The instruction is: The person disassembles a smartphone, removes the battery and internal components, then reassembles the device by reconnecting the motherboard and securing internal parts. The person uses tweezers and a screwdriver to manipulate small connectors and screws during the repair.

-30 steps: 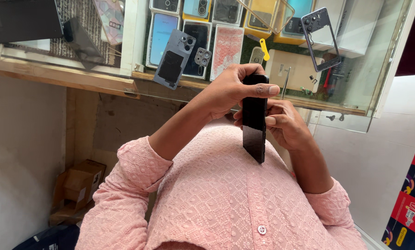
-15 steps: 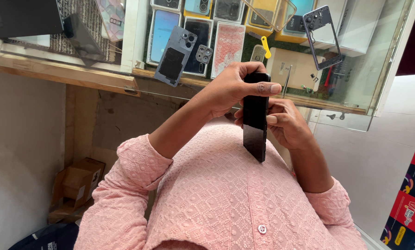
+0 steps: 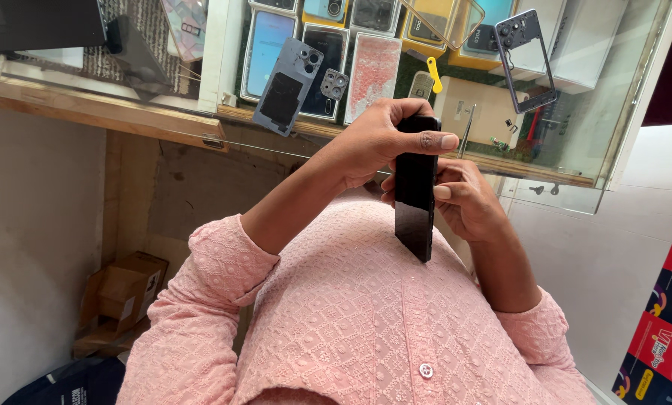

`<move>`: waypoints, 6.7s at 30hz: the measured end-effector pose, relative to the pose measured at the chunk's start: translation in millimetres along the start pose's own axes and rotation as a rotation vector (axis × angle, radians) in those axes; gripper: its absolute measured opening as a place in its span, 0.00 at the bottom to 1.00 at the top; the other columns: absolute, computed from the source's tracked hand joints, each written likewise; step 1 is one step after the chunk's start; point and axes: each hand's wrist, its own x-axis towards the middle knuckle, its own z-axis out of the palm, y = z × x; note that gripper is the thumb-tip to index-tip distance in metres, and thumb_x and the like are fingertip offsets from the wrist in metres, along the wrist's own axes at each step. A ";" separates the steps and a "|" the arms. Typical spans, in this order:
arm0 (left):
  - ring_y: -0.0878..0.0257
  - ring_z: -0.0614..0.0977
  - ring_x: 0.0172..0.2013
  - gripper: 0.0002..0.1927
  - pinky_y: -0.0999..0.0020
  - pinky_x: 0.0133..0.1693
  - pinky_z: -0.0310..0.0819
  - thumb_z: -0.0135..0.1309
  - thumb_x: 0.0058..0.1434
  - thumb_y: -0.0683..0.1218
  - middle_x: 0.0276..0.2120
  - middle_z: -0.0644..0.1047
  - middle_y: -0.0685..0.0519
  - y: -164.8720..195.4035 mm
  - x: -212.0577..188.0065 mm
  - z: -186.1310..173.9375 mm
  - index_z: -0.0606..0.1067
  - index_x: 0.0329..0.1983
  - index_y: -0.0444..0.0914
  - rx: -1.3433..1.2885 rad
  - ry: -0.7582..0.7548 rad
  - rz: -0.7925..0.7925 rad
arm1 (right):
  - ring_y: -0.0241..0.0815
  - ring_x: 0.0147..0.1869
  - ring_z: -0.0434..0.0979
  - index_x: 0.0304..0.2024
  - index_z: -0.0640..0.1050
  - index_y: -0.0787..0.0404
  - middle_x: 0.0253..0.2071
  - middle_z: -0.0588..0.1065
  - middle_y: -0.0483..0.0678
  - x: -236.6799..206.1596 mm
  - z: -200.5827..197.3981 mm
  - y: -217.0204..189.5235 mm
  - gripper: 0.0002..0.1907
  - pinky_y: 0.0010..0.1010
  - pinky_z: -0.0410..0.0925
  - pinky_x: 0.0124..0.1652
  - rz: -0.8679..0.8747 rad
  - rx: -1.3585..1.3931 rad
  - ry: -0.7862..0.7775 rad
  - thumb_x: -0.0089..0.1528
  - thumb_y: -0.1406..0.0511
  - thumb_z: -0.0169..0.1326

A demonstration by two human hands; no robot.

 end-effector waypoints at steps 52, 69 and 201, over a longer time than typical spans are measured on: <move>0.67 0.81 0.22 0.27 0.72 0.25 0.81 0.72 0.44 0.61 0.23 0.76 0.54 5.8 0.8 -0.1 0.76 0.34 0.38 0.012 0.004 0.005 | 0.60 0.55 0.81 0.57 0.70 0.83 0.51 0.77 0.70 4.4 3.4 -4.1 0.39 0.47 0.74 0.58 0.000 -0.002 -0.007 0.56 0.56 0.64; 0.66 0.81 0.24 0.30 0.71 0.26 0.80 0.73 0.43 0.61 0.25 0.76 0.53 11.2 14.7 -3.1 0.77 0.37 0.36 -0.017 -0.005 0.002 | 0.59 0.56 0.81 0.60 0.69 0.82 0.51 0.77 0.69 12.8 -2.2 -12.6 0.40 0.46 0.74 0.59 0.004 0.025 -0.014 0.57 0.57 0.65; 0.67 0.85 0.32 0.12 0.73 0.30 0.84 0.58 0.67 0.41 0.35 0.83 0.46 -51.2 -57.3 -10.0 0.79 0.49 0.27 -0.117 0.320 0.386 | 0.57 0.59 0.78 0.69 0.68 0.70 0.56 0.75 0.61 -22.2 28.8 15.8 0.52 0.46 0.70 0.60 -0.594 -1.579 0.467 0.49 0.53 0.75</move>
